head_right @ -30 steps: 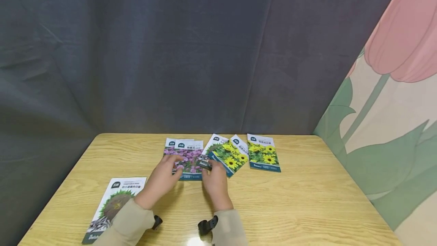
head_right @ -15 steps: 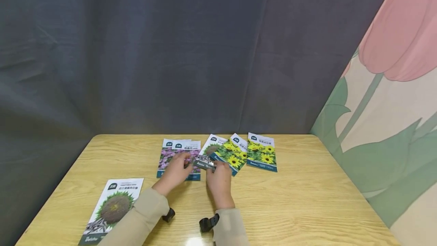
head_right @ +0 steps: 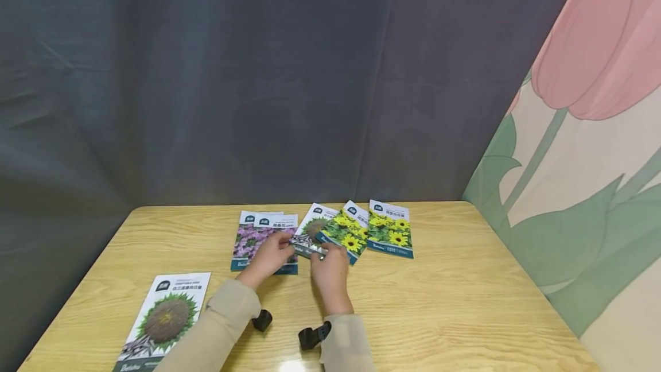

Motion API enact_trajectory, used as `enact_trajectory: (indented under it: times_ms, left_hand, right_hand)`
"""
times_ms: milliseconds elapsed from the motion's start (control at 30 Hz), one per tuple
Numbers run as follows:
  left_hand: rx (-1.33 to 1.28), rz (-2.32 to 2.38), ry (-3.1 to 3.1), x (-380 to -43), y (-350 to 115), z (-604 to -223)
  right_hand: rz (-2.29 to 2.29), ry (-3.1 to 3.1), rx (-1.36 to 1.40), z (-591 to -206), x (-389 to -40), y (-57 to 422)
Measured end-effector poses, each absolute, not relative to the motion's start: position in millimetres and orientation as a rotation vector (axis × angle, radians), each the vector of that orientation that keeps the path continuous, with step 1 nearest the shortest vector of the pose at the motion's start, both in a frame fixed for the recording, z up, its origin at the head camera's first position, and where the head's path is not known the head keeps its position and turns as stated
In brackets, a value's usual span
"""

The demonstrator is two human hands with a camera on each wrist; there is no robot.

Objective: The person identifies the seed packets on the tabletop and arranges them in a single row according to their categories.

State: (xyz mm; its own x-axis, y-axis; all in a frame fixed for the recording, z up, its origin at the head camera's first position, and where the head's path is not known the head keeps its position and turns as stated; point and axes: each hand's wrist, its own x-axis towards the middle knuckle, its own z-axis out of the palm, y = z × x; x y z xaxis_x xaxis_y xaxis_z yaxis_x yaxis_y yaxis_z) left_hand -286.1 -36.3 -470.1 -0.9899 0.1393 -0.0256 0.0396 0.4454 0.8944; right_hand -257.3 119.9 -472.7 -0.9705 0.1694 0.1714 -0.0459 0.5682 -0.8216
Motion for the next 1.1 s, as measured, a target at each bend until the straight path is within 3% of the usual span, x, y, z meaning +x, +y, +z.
enact_trajectory:
  times_ms: [1100]
  left_hand:
    - [-0.005, 2.114, 2.149, -276.4, -52.0, -464.0]
  right_hand:
    - [1.657, -2.405, -0.201, -471.1, -259.0, 124.8]
